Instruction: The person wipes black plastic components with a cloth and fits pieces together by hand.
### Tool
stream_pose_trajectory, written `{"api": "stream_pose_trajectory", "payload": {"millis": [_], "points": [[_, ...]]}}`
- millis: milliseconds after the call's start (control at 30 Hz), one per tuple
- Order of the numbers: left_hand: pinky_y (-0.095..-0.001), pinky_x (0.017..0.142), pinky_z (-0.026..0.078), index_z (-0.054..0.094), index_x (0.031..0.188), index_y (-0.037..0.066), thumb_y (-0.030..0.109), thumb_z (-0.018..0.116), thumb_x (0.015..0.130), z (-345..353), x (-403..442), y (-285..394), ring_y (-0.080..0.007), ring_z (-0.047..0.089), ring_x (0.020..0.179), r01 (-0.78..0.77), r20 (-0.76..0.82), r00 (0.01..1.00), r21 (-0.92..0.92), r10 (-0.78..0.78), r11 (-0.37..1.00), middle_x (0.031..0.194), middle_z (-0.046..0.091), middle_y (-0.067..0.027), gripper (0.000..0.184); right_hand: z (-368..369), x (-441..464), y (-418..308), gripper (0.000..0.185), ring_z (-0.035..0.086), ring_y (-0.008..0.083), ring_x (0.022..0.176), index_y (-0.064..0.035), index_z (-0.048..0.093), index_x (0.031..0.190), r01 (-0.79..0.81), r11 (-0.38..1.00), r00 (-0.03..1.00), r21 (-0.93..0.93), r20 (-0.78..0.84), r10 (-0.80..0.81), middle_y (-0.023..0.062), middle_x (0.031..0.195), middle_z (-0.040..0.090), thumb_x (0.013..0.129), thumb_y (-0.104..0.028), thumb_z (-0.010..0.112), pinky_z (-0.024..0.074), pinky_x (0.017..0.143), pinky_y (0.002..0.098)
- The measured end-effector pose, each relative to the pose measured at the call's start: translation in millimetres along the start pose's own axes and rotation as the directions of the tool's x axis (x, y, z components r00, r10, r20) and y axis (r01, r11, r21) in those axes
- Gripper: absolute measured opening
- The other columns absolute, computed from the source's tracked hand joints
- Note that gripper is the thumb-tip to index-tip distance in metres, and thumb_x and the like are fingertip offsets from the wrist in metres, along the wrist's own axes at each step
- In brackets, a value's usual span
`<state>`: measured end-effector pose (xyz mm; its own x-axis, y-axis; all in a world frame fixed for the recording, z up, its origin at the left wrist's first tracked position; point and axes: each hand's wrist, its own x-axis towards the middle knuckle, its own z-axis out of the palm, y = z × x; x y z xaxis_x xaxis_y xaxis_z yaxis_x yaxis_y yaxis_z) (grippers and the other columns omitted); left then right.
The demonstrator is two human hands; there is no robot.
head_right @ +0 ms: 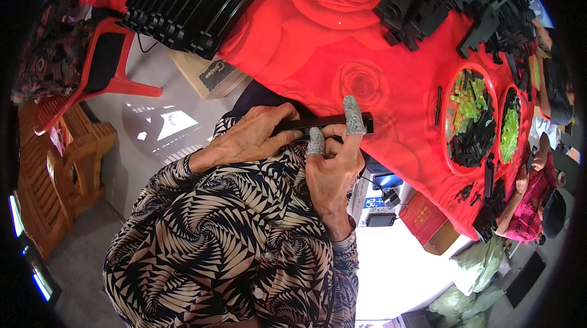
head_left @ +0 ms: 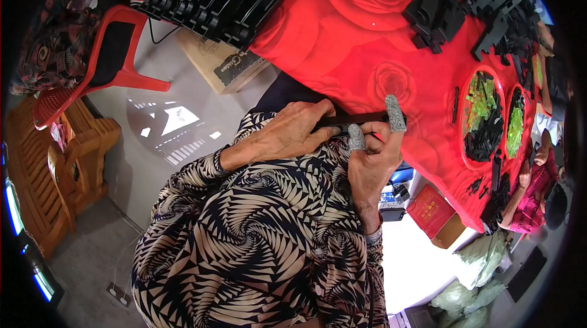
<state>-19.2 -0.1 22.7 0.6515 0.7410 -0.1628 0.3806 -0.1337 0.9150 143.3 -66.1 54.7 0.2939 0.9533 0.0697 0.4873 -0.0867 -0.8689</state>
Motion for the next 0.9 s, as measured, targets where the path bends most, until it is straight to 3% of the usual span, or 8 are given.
{"api": "stream_pose_trajectory", "payload": {"millis": [300,567,633,700,733,767,833,900], "points": [[-0.0487,0.076,0.048,0.057,0.109,-0.006,0.020,0.058,0.090,5.1,1.7,12.1,-0.0449,0.062,0.085,0.178,0.040,0.983,0.008,-0.178,0.984,0.082,0.064,-0.0264,0.032,1.2,-1.4,1.5,0.073,0.047,0.0064,0.050,0.0002,0.037,0.142,-0.094,0.994,0.996,0.048,-0.006,0.094,0.0061,0.073,0.058,0.073,0.019,0.055,0.0360,0.049,0.0189],[-0.0495,0.071,0.048,0.060,0.107,-0.002,0.023,0.059,0.089,12.5,6.7,12.3,-0.0435,0.063,0.077,0.220,0.004,0.975,0.046,-0.220,0.974,0.071,0.061,-0.0252,0.031,5.8,-1.5,1.9,0.067,0.044,0.0069,0.050,0.0011,0.041,0.139,-0.100,0.995,0.995,0.013,-0.028,0.100,0.0044,0.071,0.052,0.076,0.015,0.059,0.0389,0.051,0.0213],[-0.0482,0.070,0.048,0.060,0.106,-0.002,0.023,0.059,0.089,15.8,4.2,5.1,-0.0425,0.062,0.076,0.168,-0.052,0.985,0.082,-0.164,0.982,0.071,0.060,-0.0245,0.031,3.7,-2.4,2.1,0.054,0.045,0.0096,0.049,0.0035,0.049,0.129,-0.126,0.992,0.992,-0.017,-0.032,0.125,0.0084,0.079,0.061,0.077,0.013,0.061,0.0414,0.049,0.0243],[-0.0477,0.070,0.048,0.060,0.106,-0.002,0.023,0.059,0.089,14.8,4.3,0.6,-0.0420,0.062,0.075,0.141,-0.048,0.989,0.075,-0.138,0.987,0.070,0.060,-0.0239,0.030,-2.8,-2.6,6.9,0.034,0.048,0.0127,0.048,0.0047,0.057,0.111,0.023,0.960,0.999,-0.277,-0.029,-0.032,0.0148,0.095,0.068,0.078,0.010,0.064,0.0426,0.047,0.0268],[-0.0471,0.070,0.047,0.060,0.106,-0.001,0.023,0.059,0.089,13.9,4.6,-0.5,-0.0414,0.062,0.074,0.118,-0.046,0.992,0.068,-0.115,0.991,0.070,0.060,-0.0234,0.030,-12.0,-1.7,-2.8,0.020,0.054,0.0156,0.051,0.0042,0.058,0.094,0.090,0.964,0.994,-0.250,-0.035,-0.102,0.0203,0.109,0.068,0.077,0.007,0.068,0.0443,0.046,0.0287],[-0.0471,0.070,0.047,0.060,0.106,-0.001,0.023,0.059,0.089,10.0,6.4,2.7,-0.0414,0.062,0.074,0.120,-0.059,0.991,0.064,-0.116,0.991,0.070,0.060,-0.0234,0.030,-22.6,-4.0,-4.6,0.022,0.057,0.0162,0.053,0.0038,0.062,0.097,0.178,0.936,0.977,-0.305,-0.058,-0.205,0.0169,0.103,0.068,0.077,0.005,0.071,0.0447,0.046,0.0286],[-0.0460,0.072,0.046,0.060,0.106,0.001,0.021,0.059,0.090,-0.3,9.5,11.9,-0.0393,0.061,0.079,0.239,0.119,0.963,0.021,-0.240,0.971,0.079,0.062,-0.0218,0.025,-27.2,0.3,-16.4,0.030,0.058,0.0174,0.054,0.0037,0.063,0.106,0.075,0.958,0.950,-0.276,-0.271,-0.152,0.0130,0.095,0.068,0.078,0.003,0.072,0.0445,0.045,0.0280],[-0.0461,0.072,0.045,0.060,0.105,0.001,0.022,0.060,0.090,-0.5,9.8,4.4,-0.0393,0.060,0.078,0.216,0.124,0.968,0.029,-0.218,0.976,0.078,0.061,-0.0218,0.025,-40.7,11.8,-9.6,0.035,0.061,0.0223,0.069,0.0024,0.064,0.111,0.128,0.917,0.934,-0.379,-0.265,-0.240,0.0131,0.095,0.065,0.077,0.001,0.074,0.0491,0.055,0.0310]]}}
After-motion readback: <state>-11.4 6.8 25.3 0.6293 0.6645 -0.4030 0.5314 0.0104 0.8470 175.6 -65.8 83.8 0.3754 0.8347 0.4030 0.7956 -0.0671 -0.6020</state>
